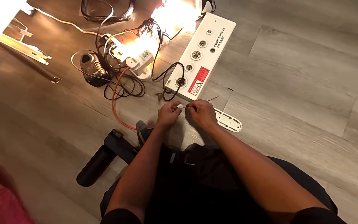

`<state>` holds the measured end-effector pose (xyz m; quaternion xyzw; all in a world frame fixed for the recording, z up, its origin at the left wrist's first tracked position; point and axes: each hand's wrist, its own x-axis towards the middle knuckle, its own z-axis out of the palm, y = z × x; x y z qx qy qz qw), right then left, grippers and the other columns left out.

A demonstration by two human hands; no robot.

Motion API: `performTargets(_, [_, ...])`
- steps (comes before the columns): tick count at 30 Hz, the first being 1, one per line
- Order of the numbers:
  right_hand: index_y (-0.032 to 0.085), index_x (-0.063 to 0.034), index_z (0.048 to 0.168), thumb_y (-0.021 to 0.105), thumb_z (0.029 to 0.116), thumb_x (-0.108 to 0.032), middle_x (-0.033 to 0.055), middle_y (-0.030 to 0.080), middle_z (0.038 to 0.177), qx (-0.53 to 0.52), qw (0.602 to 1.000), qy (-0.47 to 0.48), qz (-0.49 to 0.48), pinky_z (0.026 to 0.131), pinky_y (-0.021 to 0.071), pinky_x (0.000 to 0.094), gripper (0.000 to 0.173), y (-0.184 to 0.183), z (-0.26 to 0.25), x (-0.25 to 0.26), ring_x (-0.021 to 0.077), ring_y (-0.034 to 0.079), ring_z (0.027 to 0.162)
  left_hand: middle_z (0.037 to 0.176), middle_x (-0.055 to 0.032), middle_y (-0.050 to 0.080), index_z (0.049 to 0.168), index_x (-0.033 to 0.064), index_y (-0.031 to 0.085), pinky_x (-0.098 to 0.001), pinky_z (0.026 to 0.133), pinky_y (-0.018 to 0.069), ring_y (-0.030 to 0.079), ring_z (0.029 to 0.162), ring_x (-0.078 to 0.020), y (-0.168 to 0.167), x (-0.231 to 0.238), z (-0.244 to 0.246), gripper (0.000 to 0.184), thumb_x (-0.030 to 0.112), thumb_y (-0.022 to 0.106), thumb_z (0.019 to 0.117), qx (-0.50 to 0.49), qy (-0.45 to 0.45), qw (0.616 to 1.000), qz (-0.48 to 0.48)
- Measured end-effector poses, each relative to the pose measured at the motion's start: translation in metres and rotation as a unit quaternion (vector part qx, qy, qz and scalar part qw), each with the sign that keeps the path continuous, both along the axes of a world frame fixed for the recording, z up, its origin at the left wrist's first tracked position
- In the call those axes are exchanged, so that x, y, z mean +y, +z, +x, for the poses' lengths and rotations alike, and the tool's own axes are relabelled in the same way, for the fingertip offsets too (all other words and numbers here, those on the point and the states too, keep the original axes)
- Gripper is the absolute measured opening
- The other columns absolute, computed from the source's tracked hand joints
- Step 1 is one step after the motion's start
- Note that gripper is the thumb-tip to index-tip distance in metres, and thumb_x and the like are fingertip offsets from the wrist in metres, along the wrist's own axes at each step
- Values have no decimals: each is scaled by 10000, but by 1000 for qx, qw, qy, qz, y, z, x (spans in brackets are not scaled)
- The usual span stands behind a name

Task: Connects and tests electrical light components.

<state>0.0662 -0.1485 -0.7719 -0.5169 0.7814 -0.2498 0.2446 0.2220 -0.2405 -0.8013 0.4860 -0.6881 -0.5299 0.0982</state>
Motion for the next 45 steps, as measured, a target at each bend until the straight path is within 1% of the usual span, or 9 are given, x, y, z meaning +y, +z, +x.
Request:
performTargets(7, [740, -64, 935, 608, 975, -141, 108, 705, 903, 6, 1000, -2, -6, 866, 502, 513, 158, -1, 0, 0, 292, 666, 929, 676, -7, 587, 1137, 136, 700, -406, 589, 469, 529, 578, -153, -3, 1, -2, 178, 219, 673, 982, 3, 2, 999, -42])
performTargets(14, [734, -53, 938, 609, 975, -135, 116, 700, 897, 1, 1000, -11, -23, 878, 502, 518, 155, -3, 0, 0, 302, 665, 921, 924, -55, 714, 1277, 124, 682, -447, 762, 538, 654, 778, -165, -2, 3, 0, 279, 225, 597, 1032, 17, -11, 999, -43])
performTargets(18, [736, -54, 936, 600, 976, -132, 111, 702, 893, 7, 1000, -14, -23, 878, 503, 515, 161, -2, 0, 0, 295, 666, 920, 845, -35, 691, 1276, 126, 679, -391, 677, 528, 616, 692, -139, -2, 2, 0, 291, 185, 659, 992, 30, -1, 999, -36])
performTargets(25, [739, -61, 927, 602, 973, -135, 111, 701, 893, 14, 1000, -5, -19, 870, 498, 512, 162, -2, 1, 0, 298, 662, 930, 698, -5, 587, 1147, 131, 712, -372, 589, 462, 515, 583, -138, -3, 2, 1, 190, 218, 683, 981, 34, 1, 999, -42])
performTargets(30, [738, -63, 923, 601, 973, -137, 111, 696, 886, 18, 1000, -2, -20, 883, 492, 512, 164, -3, 1, 1, 302, 657, 930, 869, -36, 653, 1127, 114, 719, -434, 735, 490, 592, 766, -165, -4, 3, 1, 180, 209, 675, 981, 33, -1, 998, -61])
performTargets(34, [736, -69, 928, 597, 975, -144, 104, 698, 889, 20, 1000, 0, -17, 883, 490, 512, 165, -4, 1, 0, 295, 658, 936, 973, -75, 701, 1237, 107, 674, -414, 756, 549, 657, 816, -174, -1, 4, 0, 269, 221, 670, 994, 31, 22, 998, -40])
performTargets(37, [737, -63, 934, 594, 977, -143, 108, 698, 892, 22, 1000, -3, -17, 894, 488, 516, 169, -4, 1, 0, 302, 657, 941, 943, -69, 700, 1266, 103, 648, -396, 731, 552, 655, 790, -168, -1, 4, -1, 299, 238, 662, 999, 37, 24, 998, -45])
performTargets(41, [739, -64, 943, 598, 978, -143, 110, 703, 909, 21, 1000, -5, -17, 910, 489, 515, 165, -4, 2, 0, 300, 658, 958, 950, -63, 705, 1218, 113, 680, -408, 736, 558, 666, 801, -163, -3, 4, 1, 262, 282, 596, 1036, 47, 7, 996, -74])
performTargets(45, [738, -67, 943, 600, 980, -144, 104, 703, 907, 24, 1000, -7, -17, 914, 490, 512, 163, -4, 2, 0, 300, 660, 959, 999, -61, 702, 1147, 99, 715, -432, 818, 540, 657, 891, -175, -5, 4, 2, 233, 265, 616, 1016, 45, -6, 995, -89])
